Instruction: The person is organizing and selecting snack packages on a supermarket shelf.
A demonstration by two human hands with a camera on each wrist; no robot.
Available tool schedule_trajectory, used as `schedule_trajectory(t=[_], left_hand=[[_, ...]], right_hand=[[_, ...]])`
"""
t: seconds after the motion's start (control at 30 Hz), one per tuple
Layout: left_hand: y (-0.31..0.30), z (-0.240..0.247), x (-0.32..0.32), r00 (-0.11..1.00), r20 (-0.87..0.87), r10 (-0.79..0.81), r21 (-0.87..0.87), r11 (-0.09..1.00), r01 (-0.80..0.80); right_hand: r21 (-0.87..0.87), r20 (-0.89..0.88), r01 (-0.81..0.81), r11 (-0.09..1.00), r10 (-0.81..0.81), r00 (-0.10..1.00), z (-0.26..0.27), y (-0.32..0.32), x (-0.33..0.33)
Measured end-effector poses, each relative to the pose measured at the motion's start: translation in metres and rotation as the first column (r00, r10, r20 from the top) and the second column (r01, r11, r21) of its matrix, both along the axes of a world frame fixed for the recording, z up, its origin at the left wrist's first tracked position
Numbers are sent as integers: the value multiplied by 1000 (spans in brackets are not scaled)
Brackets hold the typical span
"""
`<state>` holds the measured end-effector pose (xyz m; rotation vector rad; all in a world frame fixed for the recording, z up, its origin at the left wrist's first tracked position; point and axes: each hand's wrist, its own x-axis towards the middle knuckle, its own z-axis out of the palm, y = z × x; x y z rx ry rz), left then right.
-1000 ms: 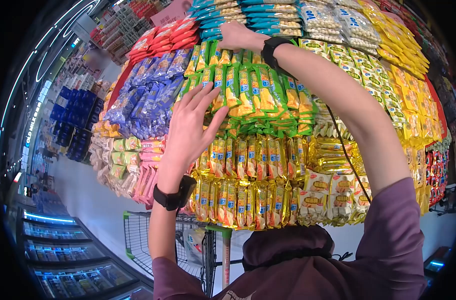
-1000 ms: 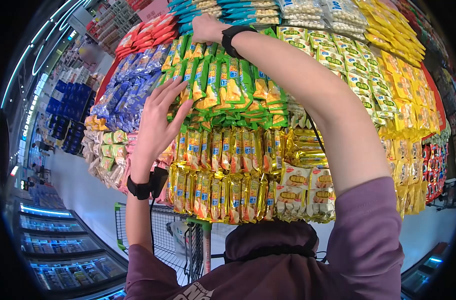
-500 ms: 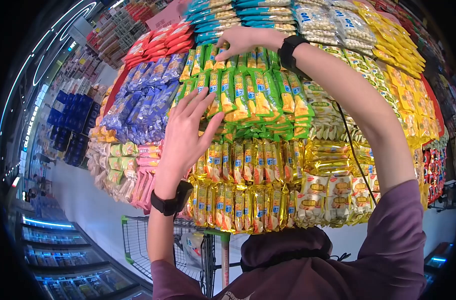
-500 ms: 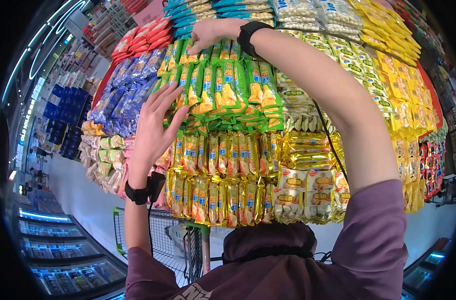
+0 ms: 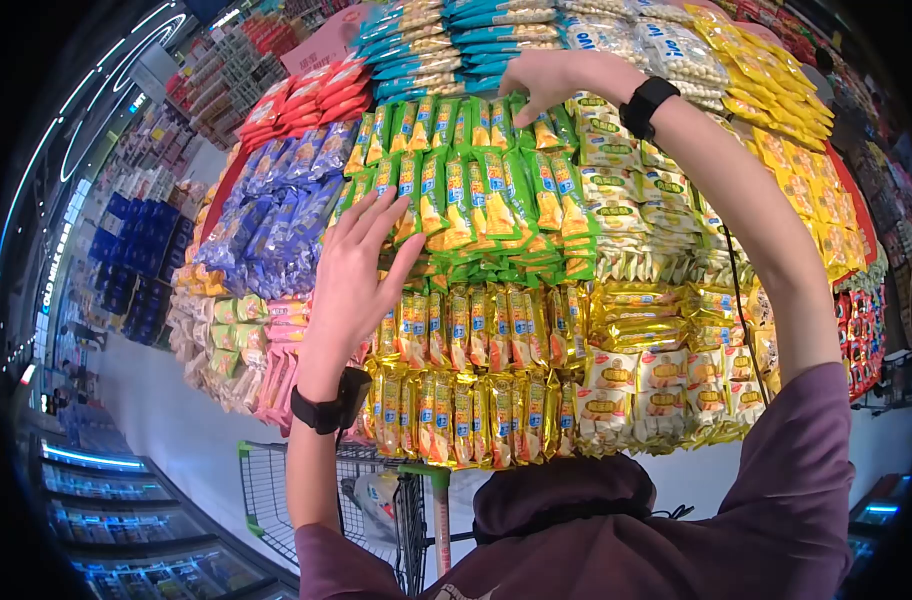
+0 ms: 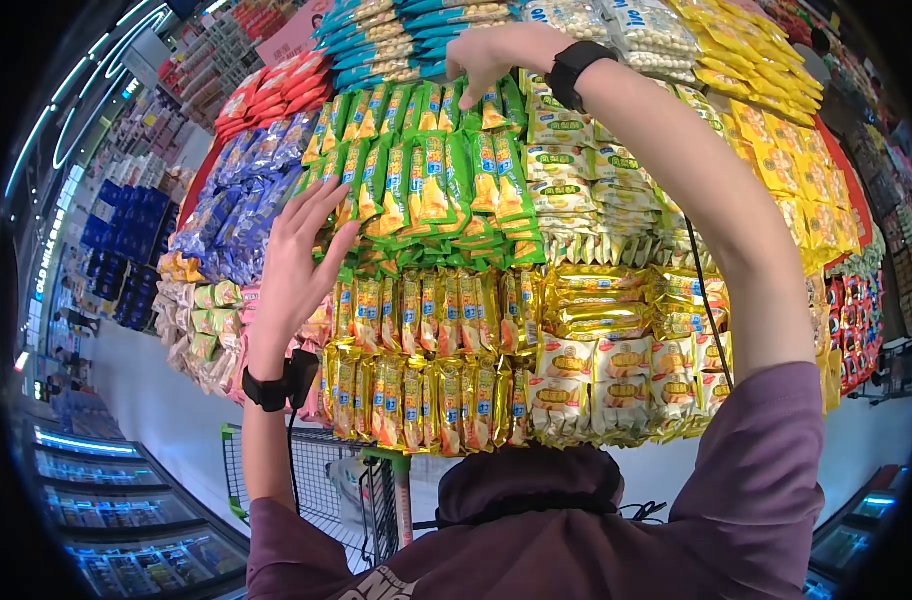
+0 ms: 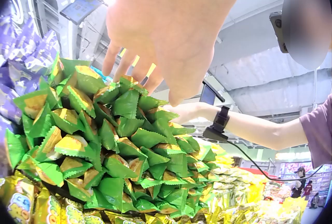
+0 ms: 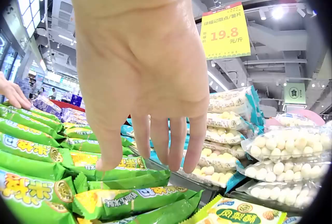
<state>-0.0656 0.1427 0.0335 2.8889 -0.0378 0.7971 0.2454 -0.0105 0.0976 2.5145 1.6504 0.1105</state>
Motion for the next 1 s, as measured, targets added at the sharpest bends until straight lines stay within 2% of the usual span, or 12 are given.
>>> schedule_trajectory(t=[0.03, 0.07, 0.17, 0.27, 0.37, 0.47, 0.57, 0.77, 0.87, 0.97, 1.0], left_hand=[[0, 0, 0, 1000, 2, -3, 0, 1000, 3], [0, 0, 1, 1000, 4, -5, 0, 1000, 5], [2, -1, 1, 1000, 12, -13, 7, 1000, 13], [4, -2, 2, 1000, 17, -21, 13, 1000, 21], [4, -2, 2, 1000, 14, -24, 5, 1000, 23], [4, -2, 3, 1000, 20, -24, 7, 1000, 24], [4, -5, 2, 999, 30, -19, 4, 1000, 19], [2, -2, 3, 1000, 18, -19, 12, 1000, 18], [2, -2, 3, 1000, 20, -20, 21, 1000, 20], [2, -2, 2, 1000, 19, -15, 23, 1000, 15], [1, -2, 2, 1000, 18, -14, 21, 1000, 14]], right_hand=[[32, -10, -19, 999, 20, 1000, -4, -2, 2], [5, -76, 40, 999, -40, 996, -5, -1, 5], [48, -52, 12, 999, -10, 999, -31, 2, 29], [42, -37, -38, 998, 40, 999, -38, -8, 23], [-1, 0, 0, 1000, 0, 1000, -51, -7, 25], [101, -15, 8, 995, -7, 1000, -37, -16, 10], [344, -24, 49, 938, -43, 999, -32, -11, 11], [468, -176, 289, 835, -232, 957, -48, 18, 29], [572, -126, 285, 769, -261, 957, -64, 27, 37], [568, -168, 309, 763, -260, 951, -62, 26, 35], [564, -234, 343, 751, -253, 939, -59, 25, 34]])
